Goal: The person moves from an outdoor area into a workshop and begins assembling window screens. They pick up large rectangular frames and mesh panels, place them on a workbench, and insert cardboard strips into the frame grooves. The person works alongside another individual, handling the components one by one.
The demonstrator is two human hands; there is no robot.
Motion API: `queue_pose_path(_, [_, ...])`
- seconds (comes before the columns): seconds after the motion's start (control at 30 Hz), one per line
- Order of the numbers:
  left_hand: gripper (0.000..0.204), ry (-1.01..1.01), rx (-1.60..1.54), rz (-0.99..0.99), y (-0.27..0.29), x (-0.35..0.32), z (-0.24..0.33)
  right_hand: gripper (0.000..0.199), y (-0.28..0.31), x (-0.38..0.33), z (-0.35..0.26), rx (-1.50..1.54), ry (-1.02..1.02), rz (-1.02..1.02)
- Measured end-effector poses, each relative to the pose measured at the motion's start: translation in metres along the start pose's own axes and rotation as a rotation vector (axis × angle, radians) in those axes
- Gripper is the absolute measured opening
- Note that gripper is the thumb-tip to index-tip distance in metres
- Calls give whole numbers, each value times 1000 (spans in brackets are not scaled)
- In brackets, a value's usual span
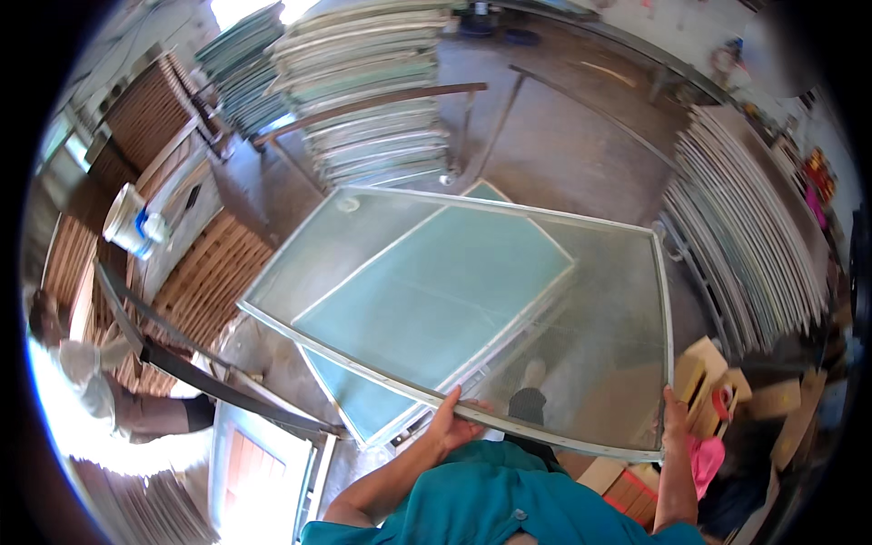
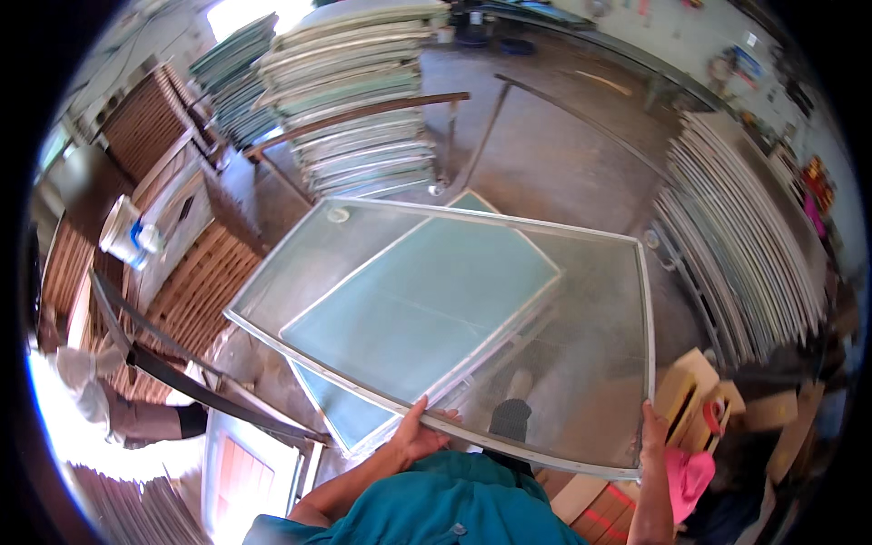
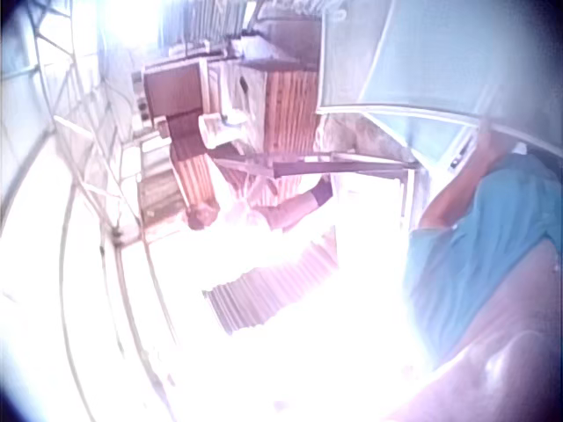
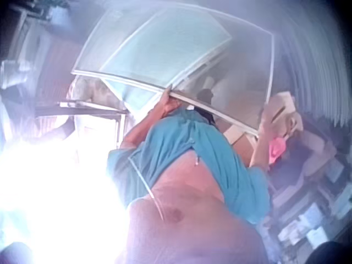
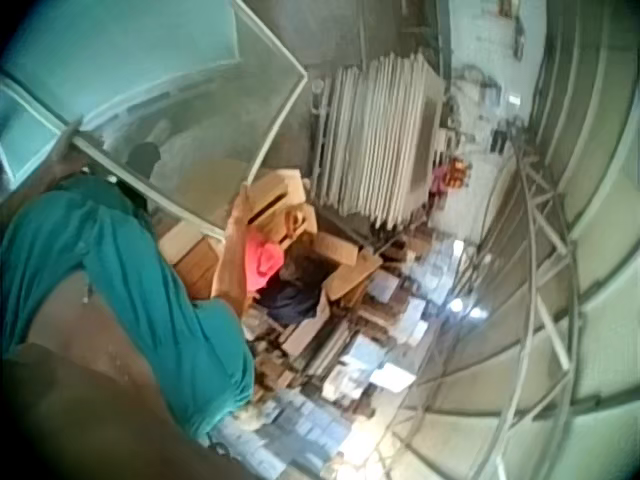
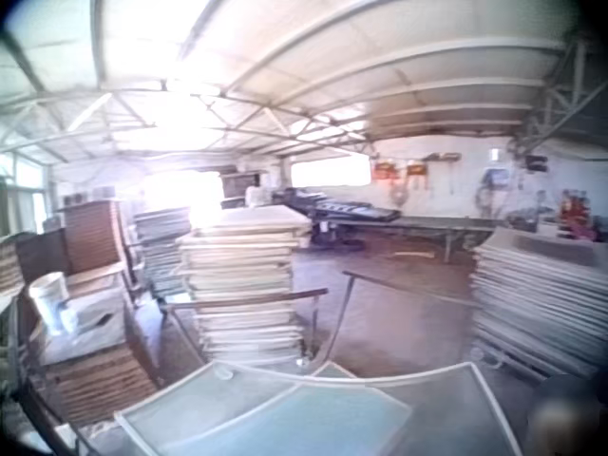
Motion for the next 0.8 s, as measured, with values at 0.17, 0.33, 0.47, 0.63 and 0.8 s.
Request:
queue_pose_path(0.17, [44, -48, -292, 102, -36, 93, -11, 46, -64, 127, -124, -253, 184, -84])
queue_pose_path(0.33, [46, -62, -494, 92, -97, 170, -23, 46, -135, 261, -228, -447, 275, -229])
queue_pose_path(0.47, [48, -40, -475, 29, -143, 213, -26, 46, -187, 364, -284, -552, 436, -273])
queue_pose_path(0.63, [55, -117, -590, 114, -187, 239, -6, 46, -265, 394, -345, -611, 511, -471])
queue_pose_path(0.8, [50, -203, -639, 218, -174, 258, 7, 44, -324, 410, -336, -588, 333, -599])
Point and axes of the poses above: each hand's wrist, its own x-axis towards the middle knuckle, its own y-axis out of the back of the hand, z = x × y, the point moved 1 cm from there along x, towards the middle knuckle, and after that the axes turned 1 degree about -y, right-handed, at the moved point
